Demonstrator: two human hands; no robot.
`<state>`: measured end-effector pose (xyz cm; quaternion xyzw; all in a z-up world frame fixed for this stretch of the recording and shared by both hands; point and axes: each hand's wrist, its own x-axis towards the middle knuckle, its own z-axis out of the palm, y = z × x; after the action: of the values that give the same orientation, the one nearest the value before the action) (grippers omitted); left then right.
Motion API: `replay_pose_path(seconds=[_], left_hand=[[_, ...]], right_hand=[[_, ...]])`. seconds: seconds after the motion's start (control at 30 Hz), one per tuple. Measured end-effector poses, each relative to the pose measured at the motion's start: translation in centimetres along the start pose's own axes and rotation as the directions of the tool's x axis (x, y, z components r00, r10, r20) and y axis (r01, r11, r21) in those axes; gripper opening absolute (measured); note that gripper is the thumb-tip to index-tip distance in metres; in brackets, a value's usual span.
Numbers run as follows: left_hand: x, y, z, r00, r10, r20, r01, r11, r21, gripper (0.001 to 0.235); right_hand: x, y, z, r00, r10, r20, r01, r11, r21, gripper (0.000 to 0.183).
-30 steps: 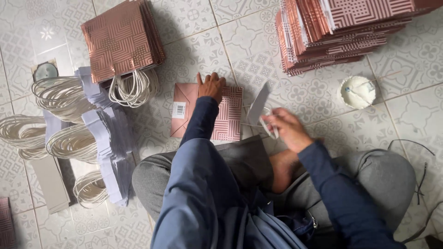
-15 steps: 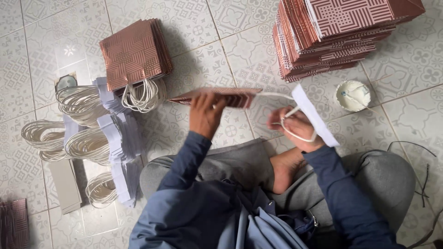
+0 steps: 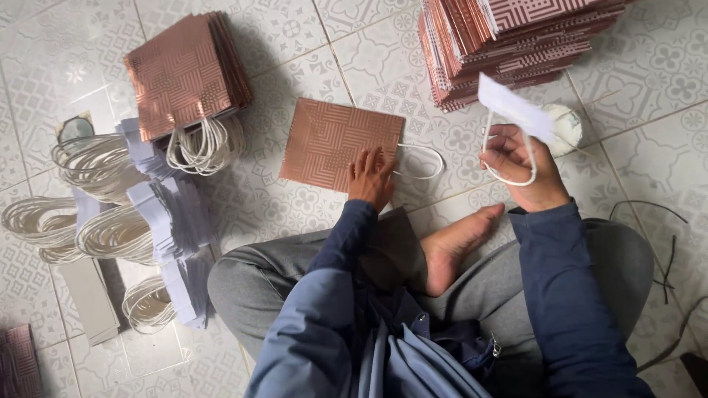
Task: The person sits on the floor and assembles gift bags by applying glue to white paper tabs and attaching them to the bags. They then thread white rope handles through the tabs and fold the bags closed. The person repeats this process for multiple bags, stacking the finished ones nearby.
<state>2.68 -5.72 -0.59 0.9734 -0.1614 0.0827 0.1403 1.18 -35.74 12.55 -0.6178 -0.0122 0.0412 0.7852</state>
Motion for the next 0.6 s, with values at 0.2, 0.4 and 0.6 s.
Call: replay_pose_path(seconds=[0.2, 0.4, 0.6], left_hand=[[1.5, -1.5, 1.8, 0.984, -0.032, -0.175, -0.046, 0.904, -0.426, 0.018], [1.4, -2.9, -4.9, 0.996, -0.085, 0.028, 0.078, 0.675, -0.734, 0.013], [1.1, -3.8, -2.9, 0.986, -0.165, 0.025, 0.132, 0.685, -0.716, 0.022]], right_hand=[[0.3, -5.6, -1.9, 0.981, 0.187, 0.042, -0.145, 0.866, -0.478, 0.022], [2.9, -3.3, -2.7, 0.832, 0.519, 0.197, -0.148, 0.551, -0.821, 0.027], [5.7, 6.1, 1.6, 0.888, 0.435, 0.152, -0.153, 0.590, -0.793, 0.019]])
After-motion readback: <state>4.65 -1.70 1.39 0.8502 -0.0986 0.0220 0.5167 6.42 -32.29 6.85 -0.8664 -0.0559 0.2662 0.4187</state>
